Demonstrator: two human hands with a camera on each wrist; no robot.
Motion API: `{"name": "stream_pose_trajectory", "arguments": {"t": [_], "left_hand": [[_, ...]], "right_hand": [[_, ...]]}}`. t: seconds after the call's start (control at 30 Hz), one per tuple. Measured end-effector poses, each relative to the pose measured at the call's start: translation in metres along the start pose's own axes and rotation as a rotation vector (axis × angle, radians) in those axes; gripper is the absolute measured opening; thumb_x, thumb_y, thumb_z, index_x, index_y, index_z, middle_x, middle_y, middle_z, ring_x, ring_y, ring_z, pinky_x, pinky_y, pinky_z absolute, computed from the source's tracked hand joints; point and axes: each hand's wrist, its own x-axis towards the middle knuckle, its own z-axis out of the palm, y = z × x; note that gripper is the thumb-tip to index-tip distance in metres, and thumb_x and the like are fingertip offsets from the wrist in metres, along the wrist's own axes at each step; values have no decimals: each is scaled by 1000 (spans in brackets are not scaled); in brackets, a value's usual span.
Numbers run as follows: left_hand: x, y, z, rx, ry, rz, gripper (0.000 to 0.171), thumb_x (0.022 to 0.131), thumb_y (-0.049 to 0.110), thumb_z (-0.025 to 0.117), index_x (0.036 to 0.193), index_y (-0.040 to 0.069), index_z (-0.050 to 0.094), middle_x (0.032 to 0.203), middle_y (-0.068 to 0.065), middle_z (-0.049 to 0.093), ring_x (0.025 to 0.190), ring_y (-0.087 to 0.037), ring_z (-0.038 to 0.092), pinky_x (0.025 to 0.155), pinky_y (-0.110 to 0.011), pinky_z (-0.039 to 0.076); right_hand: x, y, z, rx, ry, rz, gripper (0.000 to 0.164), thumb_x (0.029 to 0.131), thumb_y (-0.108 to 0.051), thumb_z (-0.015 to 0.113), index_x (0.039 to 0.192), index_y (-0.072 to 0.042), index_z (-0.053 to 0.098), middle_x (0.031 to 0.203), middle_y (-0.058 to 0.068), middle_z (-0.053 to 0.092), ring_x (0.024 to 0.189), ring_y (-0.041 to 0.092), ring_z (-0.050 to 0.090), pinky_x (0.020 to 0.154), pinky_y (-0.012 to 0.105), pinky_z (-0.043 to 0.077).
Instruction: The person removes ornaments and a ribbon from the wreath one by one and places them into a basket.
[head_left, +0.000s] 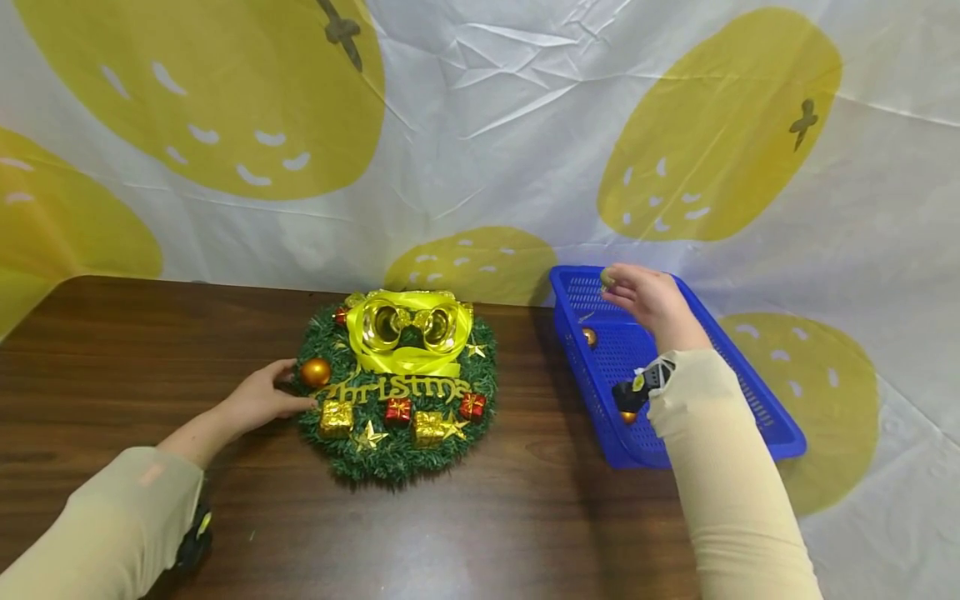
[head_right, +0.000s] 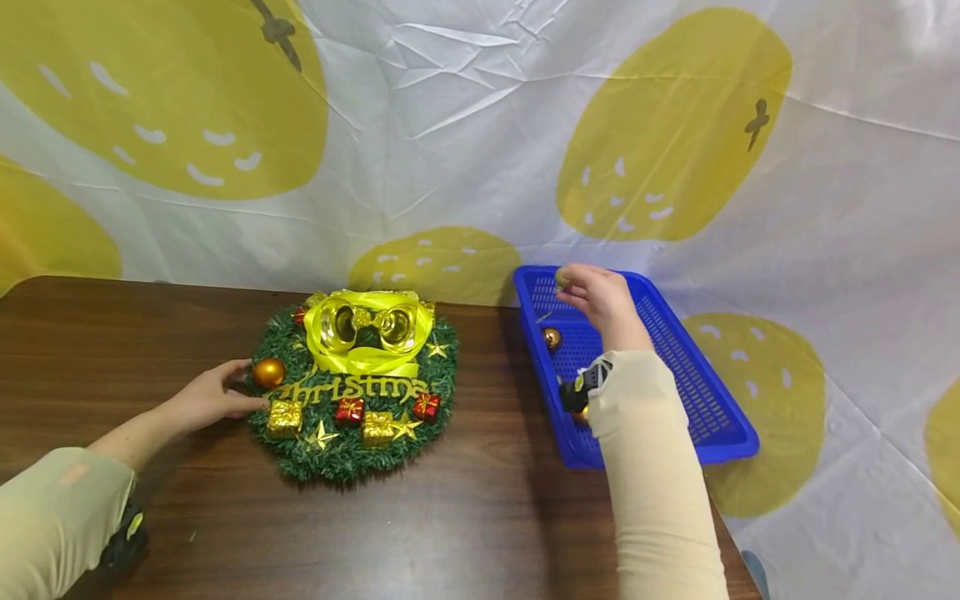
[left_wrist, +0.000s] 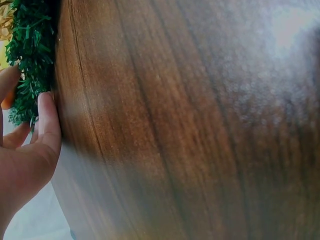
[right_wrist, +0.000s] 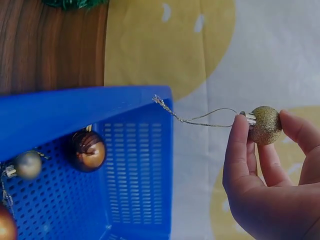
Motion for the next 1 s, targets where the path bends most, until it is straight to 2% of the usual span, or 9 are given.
{"name": "stream_pose_trajectory", "arguments": {"t": [0.1,0.23,0.3,0.4,0.53,0.77,1.0], "left_hand": [[0,-1,0,3,1,-2,94,85,27,69,144,-14,9,138,-41,26,103,-39,60,84,-41,55],[1,-1,0,6,4,-3,93,85,27,69,144,-14,9,138,-41,26,102,-38,61,83,-40,55],[0,-1,0,4,5,-2,93,85,27,69,144,-14,10,138,-41,26,102,-38,60,83,-40,55],[0,-1,0,4,4,1,93,85,27,69,144,-14,9,138,-41,26,103,-39,60,83,-41,55],[0,0,0,5,2,6,94,85,27,69,144,-15,9,138,-42,25,102,-39,60,83,-41,55],[0,1,0,13,7,5,95,85,29,69,144,-15,10,138,-42,26,100,-37,61,82,-40,56],[1,0,-1,29,12,2,93,85,27,69,143,-16,10,138,-42,26,97,-37,62,80,-40,56]], "right_hand": [[0,3,-5,-4,10,4,28,90,6,49,70,-6,64,67,2,67,65,10,65,66,23,58],[0,8,-11,-88,37,20,27,91,5,50,71,-8,63,66,-1,67,65,8,65,67,21,57],[0,11,-14,-167,63,24,20,90,4,52,77,-8,61,66,-4,67,65,6,65,67,20,57],[0,16,-18,-309,105,33,8,89,2,55,95,-3,58,65,-9,65,65,3,64,68,18,57],[-2,22,-26,-397,141,70,25,88,1,56,113,3,51,65,-11,63,65,2,63,68,17,56],[0,24,-31,-399,149,167,10,85,4,55,92,-3,52,62,-7,61,62,6,62,67,19,57],[-1,23,-28,-504,142,273,11,85,3,55,93,0,48,66,-4,57,64,5,59,79,22,57]]}}
